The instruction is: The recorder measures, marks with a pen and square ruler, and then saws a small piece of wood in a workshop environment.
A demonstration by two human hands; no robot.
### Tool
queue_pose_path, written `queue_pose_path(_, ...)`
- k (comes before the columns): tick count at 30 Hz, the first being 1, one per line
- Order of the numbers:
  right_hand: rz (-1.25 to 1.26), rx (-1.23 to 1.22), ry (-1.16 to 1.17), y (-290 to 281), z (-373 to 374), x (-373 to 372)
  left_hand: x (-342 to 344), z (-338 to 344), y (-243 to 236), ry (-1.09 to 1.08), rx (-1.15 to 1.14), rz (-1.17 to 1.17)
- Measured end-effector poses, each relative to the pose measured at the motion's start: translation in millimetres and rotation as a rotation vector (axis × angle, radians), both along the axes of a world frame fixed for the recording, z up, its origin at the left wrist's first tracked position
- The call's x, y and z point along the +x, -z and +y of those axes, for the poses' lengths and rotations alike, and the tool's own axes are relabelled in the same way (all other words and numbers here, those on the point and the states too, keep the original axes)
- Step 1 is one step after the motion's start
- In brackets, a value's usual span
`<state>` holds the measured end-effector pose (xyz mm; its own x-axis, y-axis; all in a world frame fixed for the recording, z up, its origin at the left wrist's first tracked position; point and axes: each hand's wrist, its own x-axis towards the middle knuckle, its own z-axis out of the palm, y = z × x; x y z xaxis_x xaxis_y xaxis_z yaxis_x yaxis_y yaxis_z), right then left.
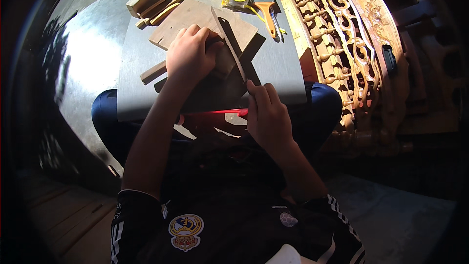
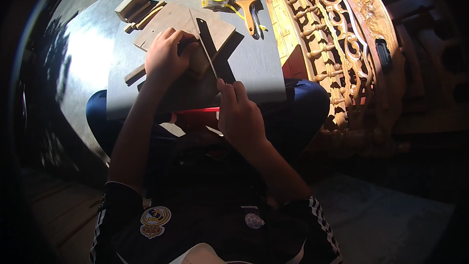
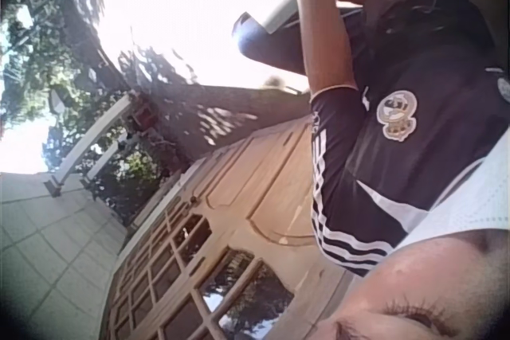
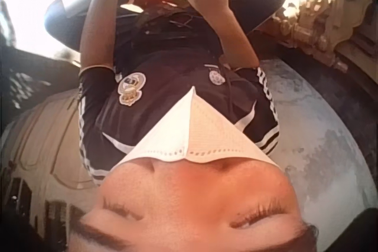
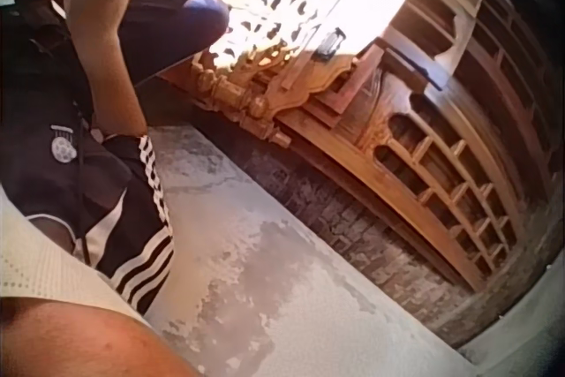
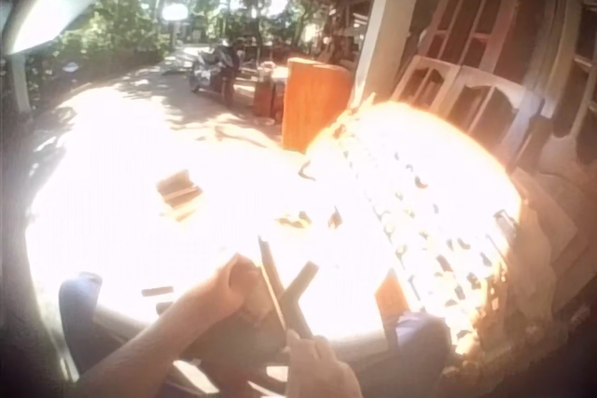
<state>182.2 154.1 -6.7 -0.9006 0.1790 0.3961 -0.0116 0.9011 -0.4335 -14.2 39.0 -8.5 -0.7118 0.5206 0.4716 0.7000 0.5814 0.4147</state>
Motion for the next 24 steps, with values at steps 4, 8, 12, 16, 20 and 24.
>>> queue_pose_path(4, 0.022, -0.063, -0.004, -3.8, 1.6, 47.2, -1.8, 2.0, -0.3, 0.007, -0.012, 0.007)
queue_pose_path(8, -0.009, -0.061, -0.014, -6.3, 0.7, 35.4, -5.5, -0.8, 3.4, 0.046, -0.018, 0.008)
queue_pose_path(12, 0.089, -0.027, -0.050, 3.6, 16.2, -31.3, -4.6, -0.6, 2.1, 0.082, -0.017, 0.002)
queue_pose_path(16, 0.065, -0.042, -0.063, 2.5, 17.0, -44.9, -5.3, 1.9, 2.3, 0.026, -0.021, -0.008)
queue_pose_path(20, 0.000, -0.027, -0.032, -2.9, 4.5, 15.5, -1.9, 4.4, 3.5, 0.012, 0.020, 0.031)
queue_pose_path(24, -0.030, -0.113, 0.025, -9.6, 1.1, 46.7, -2.7, 1.8, 3.9, 0.008, 0.003, 0.043)
